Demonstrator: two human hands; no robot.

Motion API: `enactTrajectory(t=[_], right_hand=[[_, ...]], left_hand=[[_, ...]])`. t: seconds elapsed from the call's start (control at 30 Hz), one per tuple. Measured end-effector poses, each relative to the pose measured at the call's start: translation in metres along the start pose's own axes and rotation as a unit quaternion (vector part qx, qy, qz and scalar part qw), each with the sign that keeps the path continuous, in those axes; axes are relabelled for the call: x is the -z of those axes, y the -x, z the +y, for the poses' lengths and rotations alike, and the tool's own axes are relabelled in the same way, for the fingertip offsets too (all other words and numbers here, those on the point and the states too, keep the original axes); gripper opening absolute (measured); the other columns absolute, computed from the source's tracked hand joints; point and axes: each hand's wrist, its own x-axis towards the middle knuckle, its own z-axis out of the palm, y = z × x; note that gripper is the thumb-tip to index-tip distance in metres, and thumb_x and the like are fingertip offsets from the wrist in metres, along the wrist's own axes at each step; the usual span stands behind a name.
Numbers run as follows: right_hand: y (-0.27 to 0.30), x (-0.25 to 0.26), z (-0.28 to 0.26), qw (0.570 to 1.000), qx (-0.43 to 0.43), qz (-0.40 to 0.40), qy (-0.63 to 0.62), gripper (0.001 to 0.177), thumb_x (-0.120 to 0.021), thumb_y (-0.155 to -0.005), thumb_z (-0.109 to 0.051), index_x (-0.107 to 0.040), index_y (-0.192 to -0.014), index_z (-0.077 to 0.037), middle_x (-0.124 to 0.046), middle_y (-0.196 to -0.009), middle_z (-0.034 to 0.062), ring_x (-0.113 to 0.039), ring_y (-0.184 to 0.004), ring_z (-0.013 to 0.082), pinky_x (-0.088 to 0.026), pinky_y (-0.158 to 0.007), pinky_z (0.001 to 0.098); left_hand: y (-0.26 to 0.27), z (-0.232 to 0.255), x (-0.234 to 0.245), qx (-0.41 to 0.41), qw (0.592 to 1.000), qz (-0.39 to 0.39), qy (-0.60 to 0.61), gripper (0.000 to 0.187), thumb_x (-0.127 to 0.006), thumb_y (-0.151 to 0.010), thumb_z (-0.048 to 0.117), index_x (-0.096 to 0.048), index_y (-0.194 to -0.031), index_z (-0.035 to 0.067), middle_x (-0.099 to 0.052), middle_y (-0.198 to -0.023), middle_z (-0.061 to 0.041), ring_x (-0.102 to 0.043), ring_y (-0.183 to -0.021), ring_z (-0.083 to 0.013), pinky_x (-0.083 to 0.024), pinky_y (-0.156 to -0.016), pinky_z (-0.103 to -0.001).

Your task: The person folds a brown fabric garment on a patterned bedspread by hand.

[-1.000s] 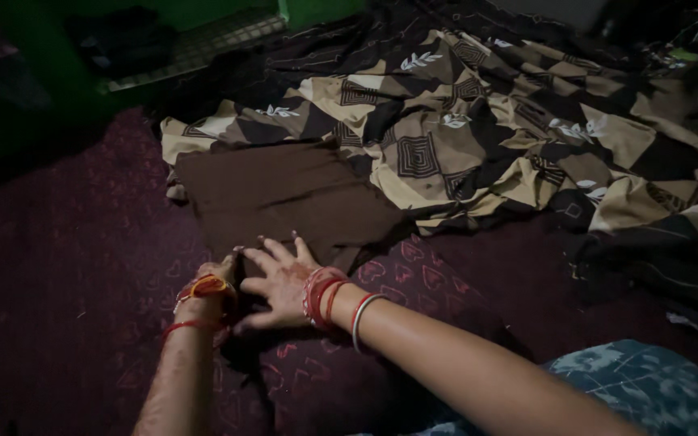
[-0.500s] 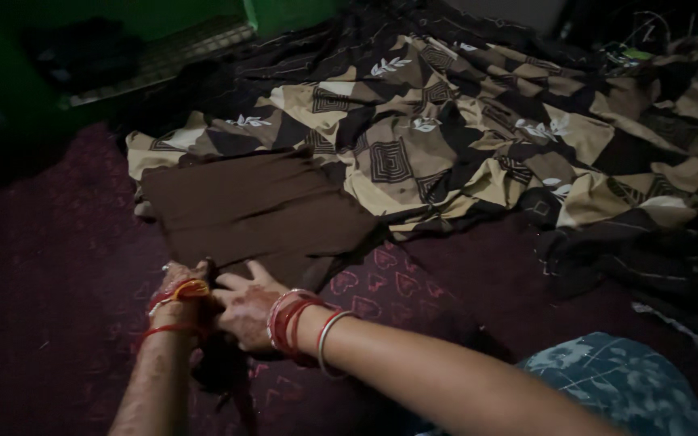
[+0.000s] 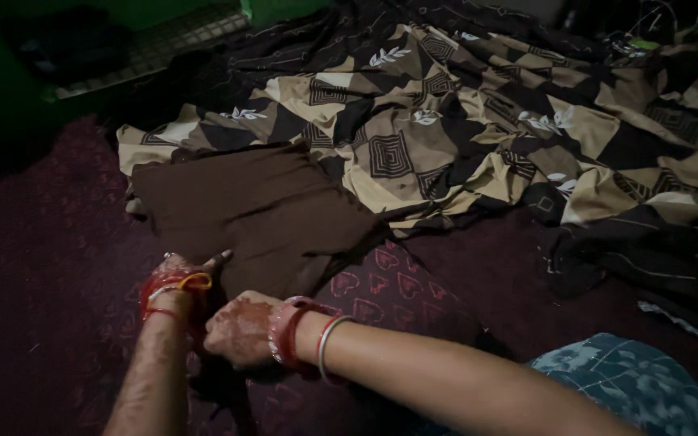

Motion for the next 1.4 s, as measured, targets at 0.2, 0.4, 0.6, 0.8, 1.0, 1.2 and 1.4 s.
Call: enactTrajectory(t=[0.2,0.4,0.6,0.8,1.0,1.2,1.4], right_hand=[[0.020,0.045,-0.019,0.997,-0.013,-0.019,-0.075,0.022,-0.070,-0.072,-0.026,-0.072,-0.088,-0.011,-0.075,-0.088,0.0041,-0.074,-0.087,0.0259,-0.057,-0.076,0.0451],[0.016,0.051,-0.030,0.998,-0.025,0.054,0.010,0.047,-0.080,-0.063,-0.035,-0.069,-0.102,-0.010,-0.068,-0.108,0.0028,-0.062,-0.109,0.0255,-0.049,-0.087,0.0440],[0.021,0.045,-0.012,0.980,-0.121,0.155,0.013,0.050,-0.073,-0.068,-0.010,-0.067,-0.117,-0.011,-0.060,-0.124,0.0070,-0.057,-0.117,0.0263,-0.048,-0.097,0.0401],[0.011,0.029,-0.003,0.981,-0.156,0.108,0.039,0.024,-0.061,-0.085,-0.009,-0.068,-0.107,-0.015,-0.066,-0.115,0.0053,-0.060,-0.113,0.0236,-0.048,-0.095,0.0424],[-0.015,0.033,0.000,0.966,-0.260,-0.010,-0.007,0.025,-0.047,-0.101,-0.016,-0.066,-0.117,-0.016,-0.075,-0.096,0.0121,-0.073,-0.095,0.0313,-0.057,-0.079,0.0475],[0.003,0.056,-0.020,0.960,-0.262,-0.016,-0.100,0.036,-0.049,-0.093,-0.016,-0.066,-0.124,-0.020,-0.075,-0.095,0.0159,-0.074,-0.089,0.0352,-0.056,-0.084,0.0490],[0.023,0.046,-0.030,0.976,-0.198,0.006,-0.093,0.039,-0.062,-0.084,-0.009,-0.067,-0.122,-0.016,-0.075,-0.101,0.0112,-0.071,-0.104,0.0310,-0.054,-0.090,0.0479]], left_hand=[[0.004,0.011,-0.013,-0.008,1.000,-0.022,0.002,0.091,-0.093,-0.065,0.051,-0.053,-0.134,0.007,-0.066,-0.127,-0.023,-0.067,-0.115,-0.0377,-0.057,-0.094,-0.049],[0.010,-0.008,0.000,-0.004,0.999,-0.042,-0.006,0.094,-0.093,-0.065,0.052,-0.051,-0.136,0.006,-0.066,-0.128,-0.024,-0.067,-0.116,-0.0389,-0.057,-0.095,-0.050],[0.018,-0.023,0.007,-0.010,0.998,-0.065,-0.020,0.097,-0.092,-0.066,0.053,-0.049,-0.138,0.006,-0.065,-0.129,-0.025,-0.067,-0.117,-0.0400,-0.057,-0.095,-0.052],[0.019,-0.030,0.007,-0.021,1.000,-0.005,0.010,0.100,-0.092,-0.067,0.055,-0.048,-0.141,0.005,-0.064,-0.131,-0.026,-0.066,-0.117,-0.0412,-0.057,-0.095,-0.053],[0.024,-0.009,0.015,0.007,0.998,-0.013,0.053,0.102,-0.092,-0.067,0.056,-0.046,-0.143,0.004,-0.064,-0.132,-0.027,-0.066,-0.118,-0.0423,-0.056,-0.096,-0.054],[0.029,0.014,0.012,0.041,0.994,-0.038,0.092,0.105,-0.091,-0.068,0.057,-0.044,-0.145,0.004,-0.063,-0.133,-0.028,-0.066,-0.118,-0.0434,-0.056,-0.096,-0.055],[0.025,0.025,-0.002,0.058,0.996,0.000,0.069,0.119,-0.093,-0.067,0.056,-0.025,-0.156,0.017,-0.051,-0.144,-0.025,-0.056,-0.128,-0.0428,-0.051,-0.101,-0.058]])
